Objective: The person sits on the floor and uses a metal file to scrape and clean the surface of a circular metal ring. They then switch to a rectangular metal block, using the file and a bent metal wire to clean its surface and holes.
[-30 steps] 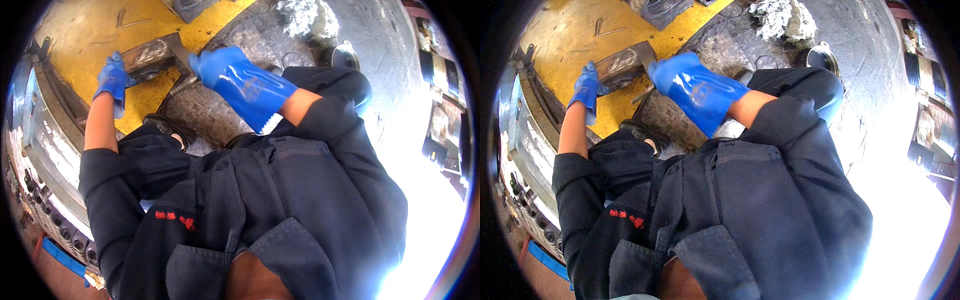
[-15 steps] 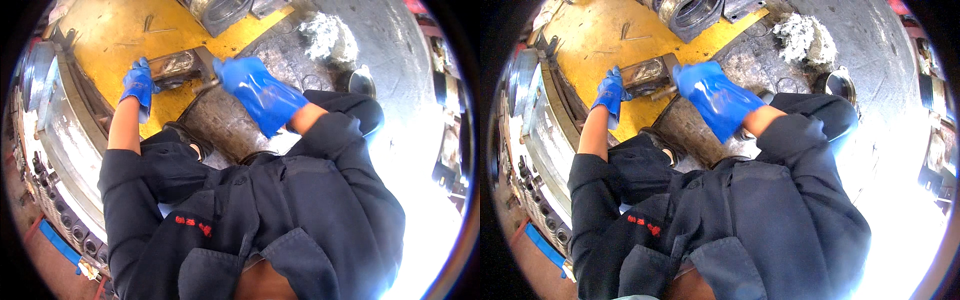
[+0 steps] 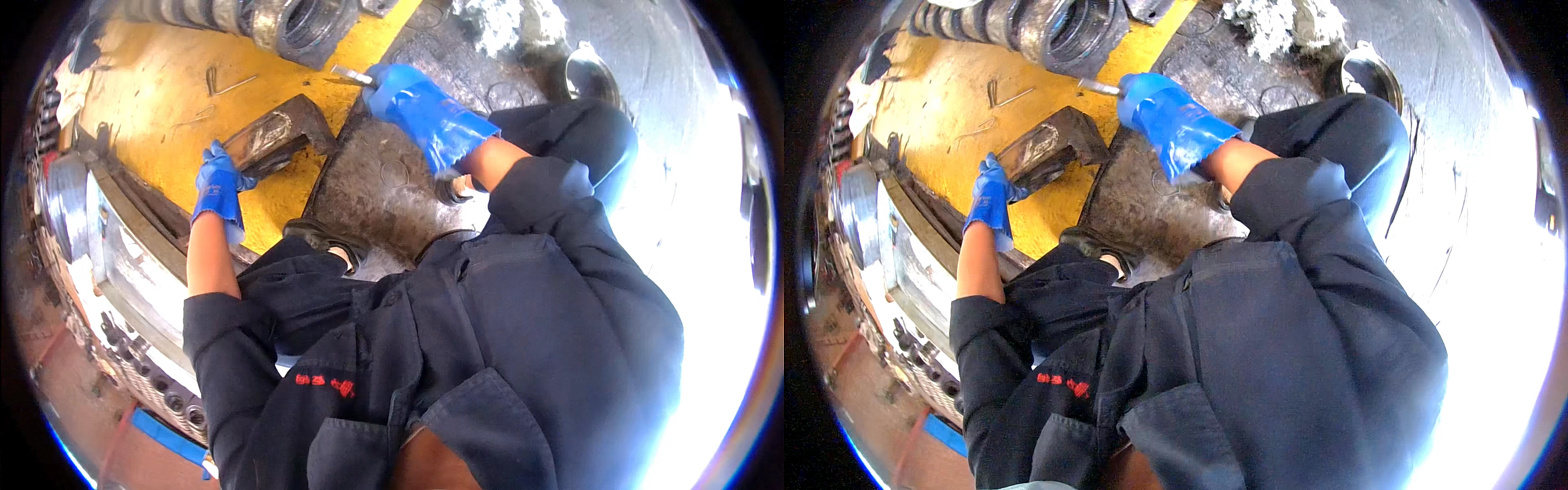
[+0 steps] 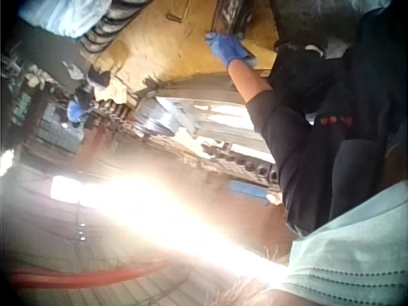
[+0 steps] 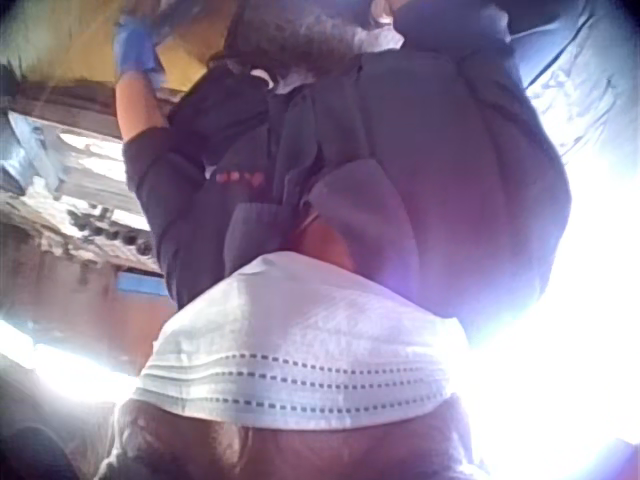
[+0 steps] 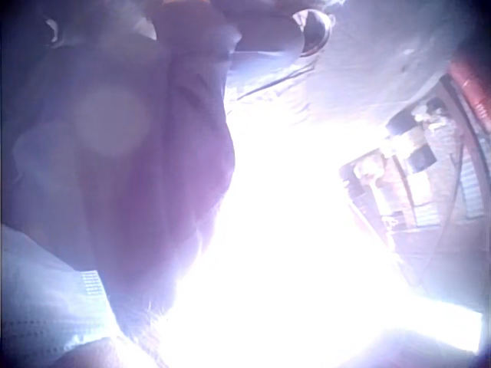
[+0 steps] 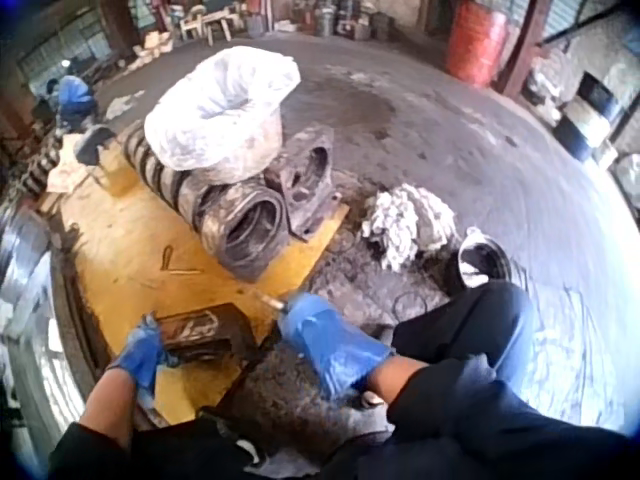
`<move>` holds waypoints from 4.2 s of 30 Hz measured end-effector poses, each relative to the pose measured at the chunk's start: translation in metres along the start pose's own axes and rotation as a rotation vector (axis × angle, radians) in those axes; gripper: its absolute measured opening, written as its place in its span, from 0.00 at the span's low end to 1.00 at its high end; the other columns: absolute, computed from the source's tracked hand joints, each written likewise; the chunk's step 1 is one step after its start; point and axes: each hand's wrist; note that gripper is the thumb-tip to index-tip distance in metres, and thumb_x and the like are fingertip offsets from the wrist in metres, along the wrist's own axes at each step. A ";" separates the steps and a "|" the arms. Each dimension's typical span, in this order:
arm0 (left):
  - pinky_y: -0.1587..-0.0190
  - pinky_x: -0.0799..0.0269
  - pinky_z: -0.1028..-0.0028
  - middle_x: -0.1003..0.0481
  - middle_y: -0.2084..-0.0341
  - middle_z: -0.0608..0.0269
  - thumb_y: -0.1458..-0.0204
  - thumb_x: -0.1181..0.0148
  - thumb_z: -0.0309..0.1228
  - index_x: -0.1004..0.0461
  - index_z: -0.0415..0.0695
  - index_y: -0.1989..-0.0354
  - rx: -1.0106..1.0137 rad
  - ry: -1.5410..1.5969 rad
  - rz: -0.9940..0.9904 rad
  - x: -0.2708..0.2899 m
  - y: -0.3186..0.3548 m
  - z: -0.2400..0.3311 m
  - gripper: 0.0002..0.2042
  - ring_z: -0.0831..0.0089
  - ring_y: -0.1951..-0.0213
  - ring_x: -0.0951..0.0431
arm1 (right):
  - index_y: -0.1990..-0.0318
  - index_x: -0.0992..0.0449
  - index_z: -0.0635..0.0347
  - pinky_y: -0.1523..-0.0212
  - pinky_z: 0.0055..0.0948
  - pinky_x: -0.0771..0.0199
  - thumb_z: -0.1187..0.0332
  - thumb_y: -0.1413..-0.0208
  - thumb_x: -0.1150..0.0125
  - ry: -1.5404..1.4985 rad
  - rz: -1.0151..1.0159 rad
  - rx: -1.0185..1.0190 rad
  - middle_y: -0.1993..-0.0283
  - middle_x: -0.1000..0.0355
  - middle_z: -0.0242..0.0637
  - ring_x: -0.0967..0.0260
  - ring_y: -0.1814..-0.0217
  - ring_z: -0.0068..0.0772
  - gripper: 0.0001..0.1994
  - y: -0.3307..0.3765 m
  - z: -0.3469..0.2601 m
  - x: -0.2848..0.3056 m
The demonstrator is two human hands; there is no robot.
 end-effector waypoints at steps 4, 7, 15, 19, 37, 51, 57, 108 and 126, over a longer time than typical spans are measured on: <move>0.31 0.38 0.61 0.49 0.28 0.43 0.79 0.15 0.50 0.58 0.43 0.26 -0.046 0.039 0.006 -0.006 -0.024 0.016 0.70 0.49 0.30 0.41 | 0.54 0.19 0.65 0.67 0.27 0.23 0.61 0.41 0.38 -0.336 0.019 -0.313 0.65 0.18 0.39 0.23 0.70 0.25 0.16 -0.025 0.071 -0.025; 0.31 0.39 0.62 0.49 0.28 0.44 0.80 0.14 0.49 0.59 0.43 0.26 0.008 0.107 0.007 -0.025 -0.029 -0.009 0.71 0.49 0.30 0.41 | 0.53 0.19 0.67 0.67 0.24 0.24 0.61 0.40 0.38 -0.556 -0.103 -0.375 0.64 0.17 0.33 0.24 0.69 0.19 0.17 -0.003 0.050 -0.030; 0.28 0.43 0.65 0.52 0.26 0.49 0.84 0.12 0.45 0.61 0.45 0.25 0.135 0.202 -0.067 -0.031 -0.046 -0.026 0.74 0.56 0.28 0.46 | 0.50 0.20 0.59 0.60 0.34 0.23 0.60 0.42 0.39 -0.559 -0.033 -0.187 0.65 0.20 0.43 0.22 0.65 0.33 0.17 0.003 0.010 -0.019; 0.29 0.42 0.65 0.50 0.27 0.50 0.85 0.12 0.45 0.60 0.45 0.25 0.116 0.156 -0.091 -0.020 -0.042 0.009 0.74 0.56 0.29 0.44 | 0.55 0.20 0.58 0.57 0.40 0.23 0.57 0.46 0.38 -0.425 -0.091 -0.215 0.64 0.21 0.47 0.22 0.62 0.45 0.16 -0.034 0.046 -0.054; 0.30 0.40 0.59 0.53 0.26 0.47 0.75 0.15 0.46 0.60 0.45 0.25 0.068 0.019 -0.145 0.024 0.002 0.029 0.69 0.51 0.29 0.43 | 0.42 0.33 0.53 0.57 0.53 0.24 0.61 0.47 0.38 0.241 0.395 -0.182 0.54 0.23 0.48 0.23 0.55 0.53 0.24 -0.018 0.144 -0.078; 0.33 0.37 0.62 0.49 0.28 0.41 0.58 0.27 0.51 0.53 0.37 0.28 0.320 0.324 0.415 -0.039 0.058 0.038 0.54 0.50 0.32 0.38 | 0.39 0.29 0.66 0.38 0.41 0.29 0.44 0.45 0.37 -0.575 -0.035 0.257 0.43 0.26 0.54 0.27 0.40 0.49 0.35 -0.146 0.000 -0.116; 0.52 0.25 0.55 0.22 0.57 0.45 0.49 0.34 0.54 0.31 0.38 0.47 0.571 1.649 -0.030 -0.102 0.108 0.137 0.32 0.48 0.55 0.21 | 0.42 0.26 0.65 0.40 0.39 0.33 0.40 0.40 0.46 -0.112 -0.246 0.376 0.42 0.26 0.51 0.28 0.41 0.43 0.34 -0.134 -0.054 -0.091; 0.56 0.18 0.53 0.19 0.58 0.52 0.38 0.46 0.44 0.22 0.47 0.52 0.866 2.953 -1.073 -0.185 0.077 0.162 0.16 0.52 0.59 0.17 | 0.48 0.21 0.62 0.46 0.40 0.29 0.54 0.35 0.53 -0.143 -0.322 -0.179 0.46 0.23 0.49 0.25 0.46 0.42 0.23 -0.069 -0.032 -0.120; 0.49 0.21 0.55 0.20 0.52 0.56 0.35 0.55 0.46 0.24 0.50 0.47 0.608 2.993 -0.967 -0.203 0.072 0.178 0.19 0.58 0.53 0.20 | 0.42 0.26 0.64 0.46 0.40 0.26 0.82 0.43 0.49 -0.541 -0.374 0.037 0.44 0.25 0.51 0.25 0.44 0.42 0.20 -0.059 0.021 -0.145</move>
Point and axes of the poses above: each hand's wrist, its own y-axis away from the middle knuckle, its own x-axis out of the back of the hand, z = x × y
